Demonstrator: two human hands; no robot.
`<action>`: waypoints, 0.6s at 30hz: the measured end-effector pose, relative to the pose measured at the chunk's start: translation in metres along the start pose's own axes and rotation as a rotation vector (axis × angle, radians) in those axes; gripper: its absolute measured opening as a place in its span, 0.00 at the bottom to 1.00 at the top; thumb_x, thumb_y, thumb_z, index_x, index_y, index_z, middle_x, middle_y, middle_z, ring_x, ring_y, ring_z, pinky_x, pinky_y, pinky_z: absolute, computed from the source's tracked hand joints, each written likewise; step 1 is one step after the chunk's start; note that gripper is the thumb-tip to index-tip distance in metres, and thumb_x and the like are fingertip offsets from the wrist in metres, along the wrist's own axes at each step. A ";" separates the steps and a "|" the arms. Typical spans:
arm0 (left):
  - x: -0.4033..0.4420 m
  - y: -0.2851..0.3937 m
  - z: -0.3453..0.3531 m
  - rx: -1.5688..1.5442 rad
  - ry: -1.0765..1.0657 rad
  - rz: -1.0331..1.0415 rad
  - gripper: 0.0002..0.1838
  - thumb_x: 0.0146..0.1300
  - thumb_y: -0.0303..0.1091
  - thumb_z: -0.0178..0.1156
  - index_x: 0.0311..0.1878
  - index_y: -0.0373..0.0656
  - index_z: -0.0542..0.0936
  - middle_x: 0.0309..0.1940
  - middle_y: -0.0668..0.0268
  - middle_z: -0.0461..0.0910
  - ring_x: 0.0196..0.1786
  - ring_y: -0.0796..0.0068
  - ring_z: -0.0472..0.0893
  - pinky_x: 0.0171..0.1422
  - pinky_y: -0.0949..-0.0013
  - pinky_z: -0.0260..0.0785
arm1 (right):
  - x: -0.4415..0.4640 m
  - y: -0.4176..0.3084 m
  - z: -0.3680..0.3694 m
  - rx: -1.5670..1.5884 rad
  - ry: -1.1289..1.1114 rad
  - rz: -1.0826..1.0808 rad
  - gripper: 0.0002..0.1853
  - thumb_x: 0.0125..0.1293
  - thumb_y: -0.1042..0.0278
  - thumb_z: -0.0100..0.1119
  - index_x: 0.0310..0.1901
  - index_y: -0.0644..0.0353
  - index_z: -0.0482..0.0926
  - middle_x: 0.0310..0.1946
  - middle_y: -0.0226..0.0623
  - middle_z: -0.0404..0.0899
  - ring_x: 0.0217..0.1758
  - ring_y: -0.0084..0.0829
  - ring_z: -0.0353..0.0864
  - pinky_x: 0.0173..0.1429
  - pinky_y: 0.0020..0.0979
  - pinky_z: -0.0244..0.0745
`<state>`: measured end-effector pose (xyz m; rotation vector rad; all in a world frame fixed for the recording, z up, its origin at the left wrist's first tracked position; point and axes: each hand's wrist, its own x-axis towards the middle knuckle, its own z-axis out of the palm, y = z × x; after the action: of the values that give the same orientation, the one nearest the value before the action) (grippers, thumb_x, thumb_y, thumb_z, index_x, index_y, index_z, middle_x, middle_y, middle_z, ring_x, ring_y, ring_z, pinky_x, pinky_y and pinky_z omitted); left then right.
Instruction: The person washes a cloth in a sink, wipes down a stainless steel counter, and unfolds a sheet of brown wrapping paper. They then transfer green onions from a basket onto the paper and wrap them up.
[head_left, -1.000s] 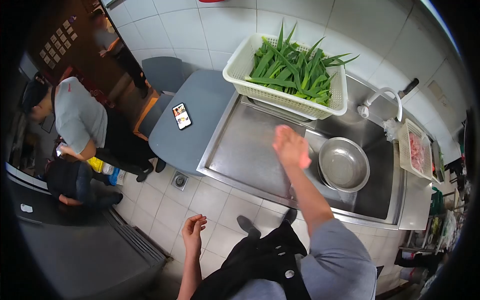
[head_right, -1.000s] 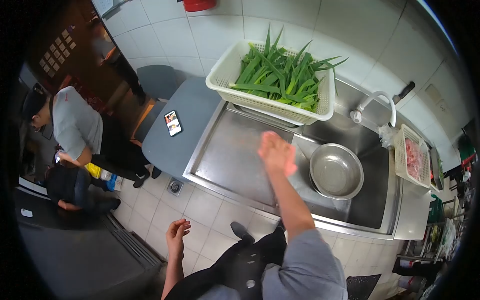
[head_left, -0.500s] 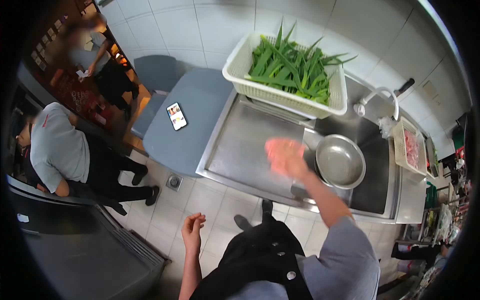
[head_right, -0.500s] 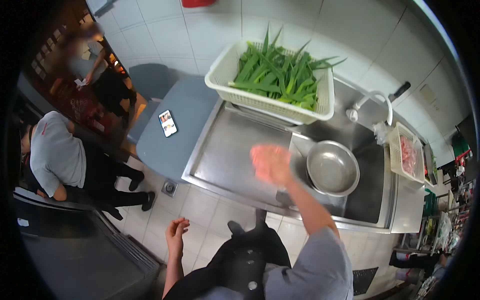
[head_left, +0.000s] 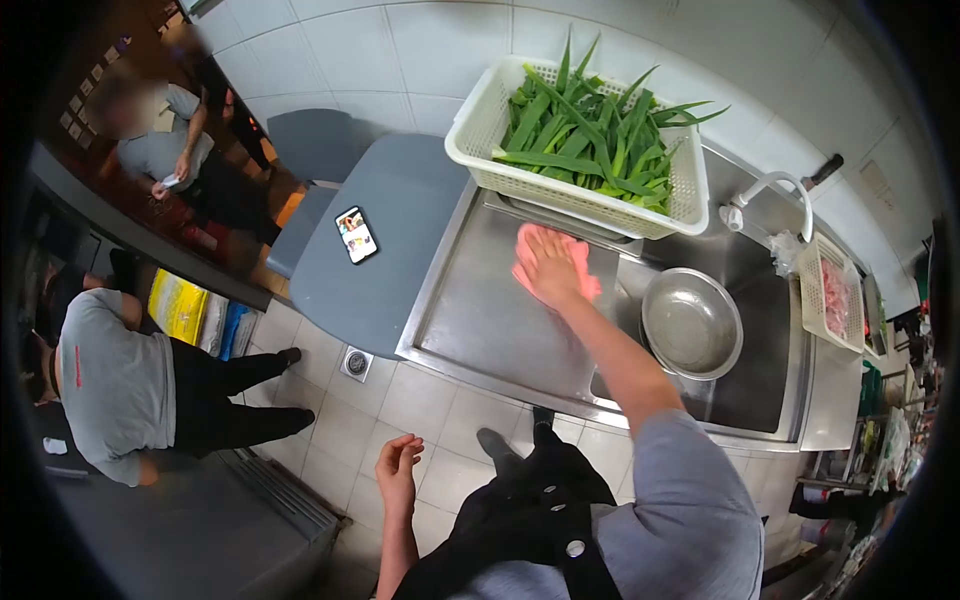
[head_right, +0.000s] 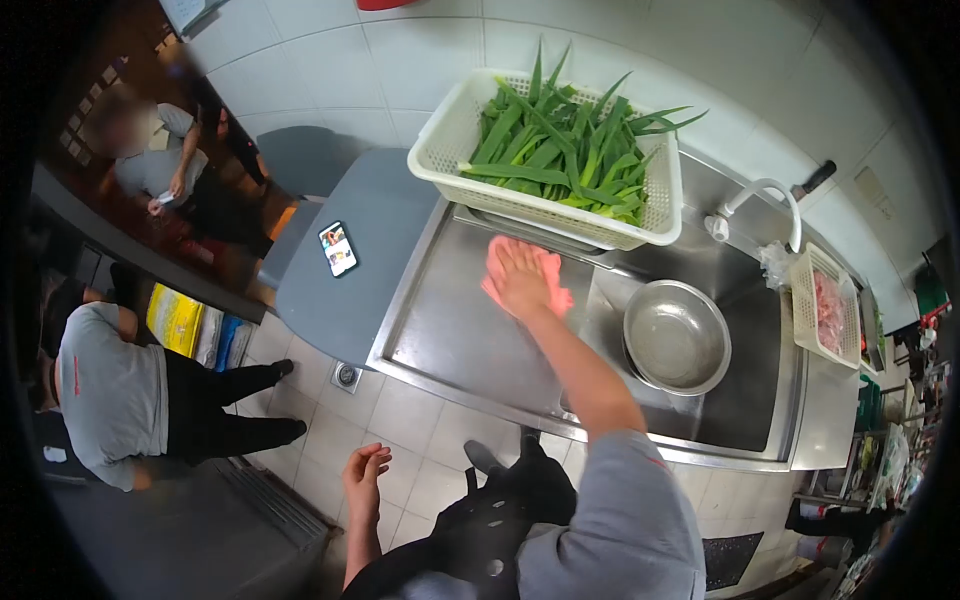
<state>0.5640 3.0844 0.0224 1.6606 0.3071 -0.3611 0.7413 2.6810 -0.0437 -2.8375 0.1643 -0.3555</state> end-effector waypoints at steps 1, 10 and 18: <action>0.000 0.002 0.002 0.004 0.012 0.001 0.11 0.70 0.29 0.52 0.51 0.36 0.77 0.44 0.60 0.83 0.47 0.70 0.82 0.51 0.68 0.73 | 0.023 -0.021 0.014 -0.092 -0.054 0.017 0.35 0.70 0.49 0.44 0.72 0.64 0.57 0.74 0.44 0.54 0.79 0.41 0.48 0.81 0.41 0.37; 0.002 0.012 0.021 0.011 -0.083 0.012 0.11 0.71 0.30 0.52 0.51 0.36 0.77 0.45 0.60 0.83 0.48 0.70 0.82 0.52 0.69 0.72 | -0.070 -0.103 0.027 0.348 -0.116 -0.621 0.37 0.69 0.49 0.48 0.67 0.76 0.60 0.65 0.50 0.66 0.68 0.41 0.67 0.71 0.39 0.61; 0.002 0.020 0.016 -0.022 -0.014 0.058 0.12 0.71 0.30 0.52 0.51 0.36 0.77 0.45 0.59 0.83 0.48 0.70 0.82 0.53 0.68 0.72 | -0.044 -0.162 0.027 0.891 -0.311 -0.253 0.12 0.69 0.61 0.48 0.40 0.57 0.79 0.44 0.35 0.76 0.50 0.35 0.74 0.62 0.40 0.64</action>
<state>0.5730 3.0661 0.0381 1.6411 0.2506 -0.3249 0.7179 2.8490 -0.0323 -1.9824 -0.3393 -0.0079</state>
